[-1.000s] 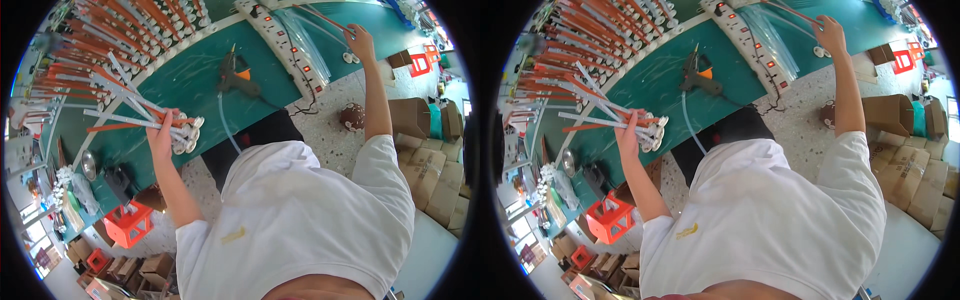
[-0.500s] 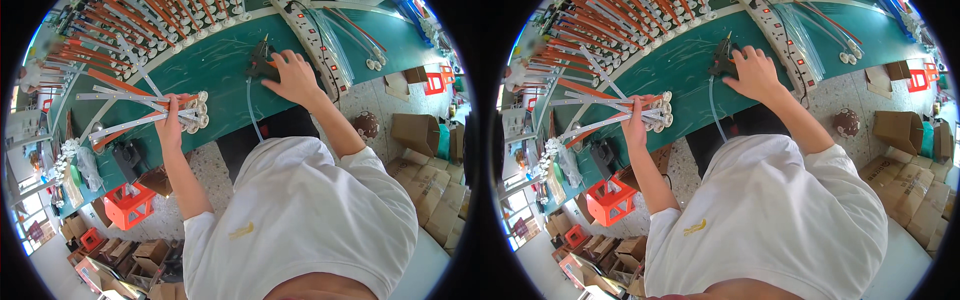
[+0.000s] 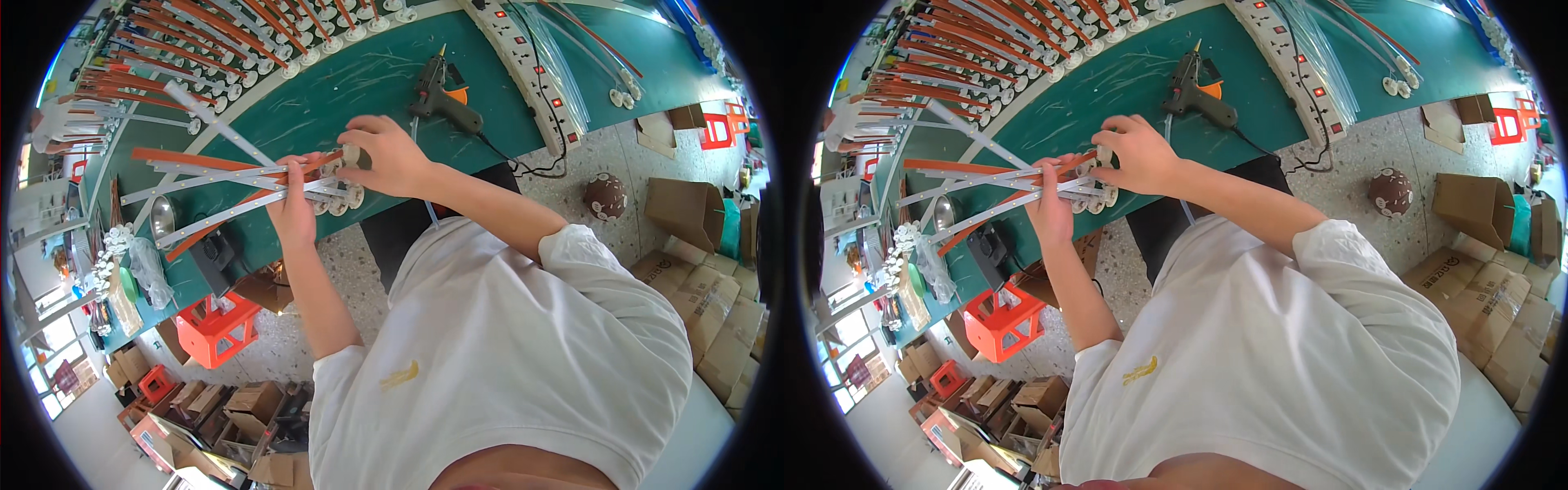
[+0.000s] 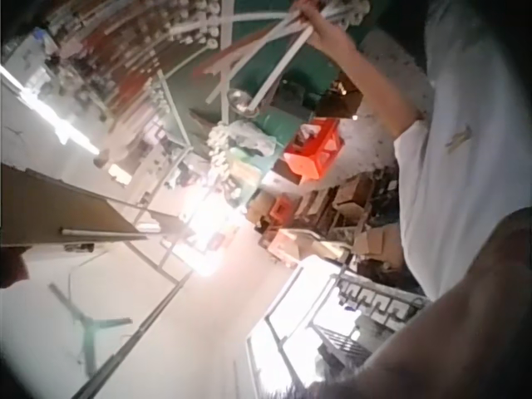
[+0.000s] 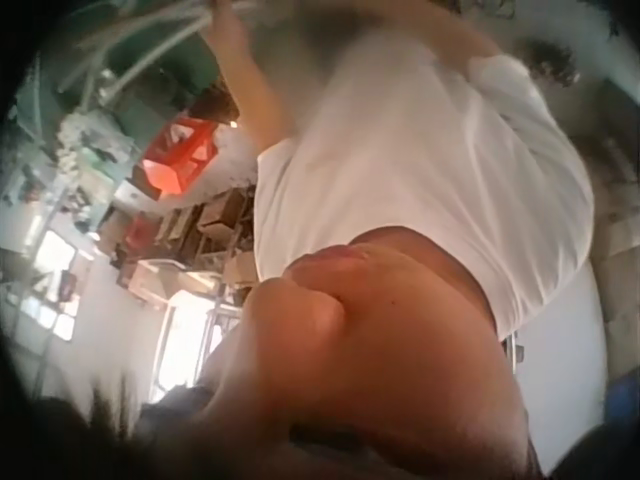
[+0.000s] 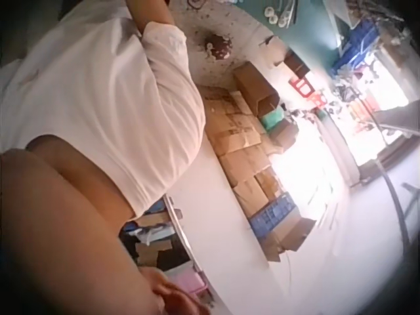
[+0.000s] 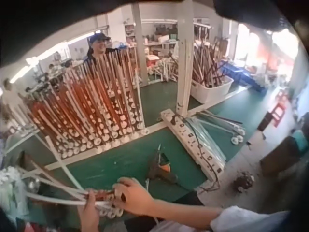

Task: The person assembles light fixtures by applying glue with a hot glue gun to attach LED strips into plastic bases and sets the completed assemblies upright on the table.

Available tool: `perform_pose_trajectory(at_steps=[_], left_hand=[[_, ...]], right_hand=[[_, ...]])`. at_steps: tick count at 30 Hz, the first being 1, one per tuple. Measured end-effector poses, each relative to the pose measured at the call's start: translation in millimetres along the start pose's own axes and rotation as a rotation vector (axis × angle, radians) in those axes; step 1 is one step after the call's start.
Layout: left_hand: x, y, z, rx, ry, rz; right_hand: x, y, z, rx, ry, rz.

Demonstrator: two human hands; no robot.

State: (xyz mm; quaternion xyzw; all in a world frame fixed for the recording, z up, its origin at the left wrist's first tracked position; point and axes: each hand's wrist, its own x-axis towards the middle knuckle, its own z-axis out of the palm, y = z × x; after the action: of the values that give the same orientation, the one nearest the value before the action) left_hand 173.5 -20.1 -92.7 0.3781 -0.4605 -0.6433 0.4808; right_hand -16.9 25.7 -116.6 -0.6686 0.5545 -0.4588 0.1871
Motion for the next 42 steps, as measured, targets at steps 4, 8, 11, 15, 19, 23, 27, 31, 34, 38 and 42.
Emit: perform_pose_trajectory(at_steps=[4, 8, 11, 15, 19, 23, 27, 31, 34, 38, 42], left_hand=[[7.8, -6.6, 0.7, 0.283, -0.040, 0.064], [3.0, -3.3, 7.7, 0.403, -0.037, 0.112], [5.5, -11.2, 0.8, 0.512, -0.086, 0.142], [10.0, -14.6, 0.5, 0.549, -0.022, 0.228], [19.0, -23.7, -22.6, 0.517, 0.051, 0.195], [19.3, -20.8, -43.0, 0.389, 0.132, 0.175], [14.5, -18.4, -61.2, 0.308, 0.232, 0.197], [4.0, -16.4, -73.9, 0.146, 0.327, 0.198], [-0.8, -20.9, -72.7, 0.132, 0.418, 0.207], [-0.6, -20.4, -73.8, 0.118, 0.356, 0.210], [0.4, -18.4, -68.6, 0.067, 0.342, 0.191]], right_hand=[[16.0, 1.0, 1.5, -0.203, 0.089, -0.250], [26.6, 2.7, 4.6, -0.242, -0.070, -0.193], [25.7, 5.8, -3.5, -0.275, -0.002, -0.230], [32.3, 6.8, -19.2, -0.370, 0.076, -0.244], [54.0, 16.9, -48.1, -0.592, -0.069, -0.094], [64.8, 20.8, -85.5, -0.645, 0.124, -0.146], [65.0, 40.2, -112.9, -0.748, 0.021, -0.027], [62.0, 21.2, -108.7, -0.156, 0.045, 0.190], [47.6, 20.9, -74.1, 0.147, -0.081, 0.236], [37.5, 9.8, -43.9, 0.003, -0.251, 0.311], [29.2, 18.0, -27.4, -0.119, -0.263, 0.173]])
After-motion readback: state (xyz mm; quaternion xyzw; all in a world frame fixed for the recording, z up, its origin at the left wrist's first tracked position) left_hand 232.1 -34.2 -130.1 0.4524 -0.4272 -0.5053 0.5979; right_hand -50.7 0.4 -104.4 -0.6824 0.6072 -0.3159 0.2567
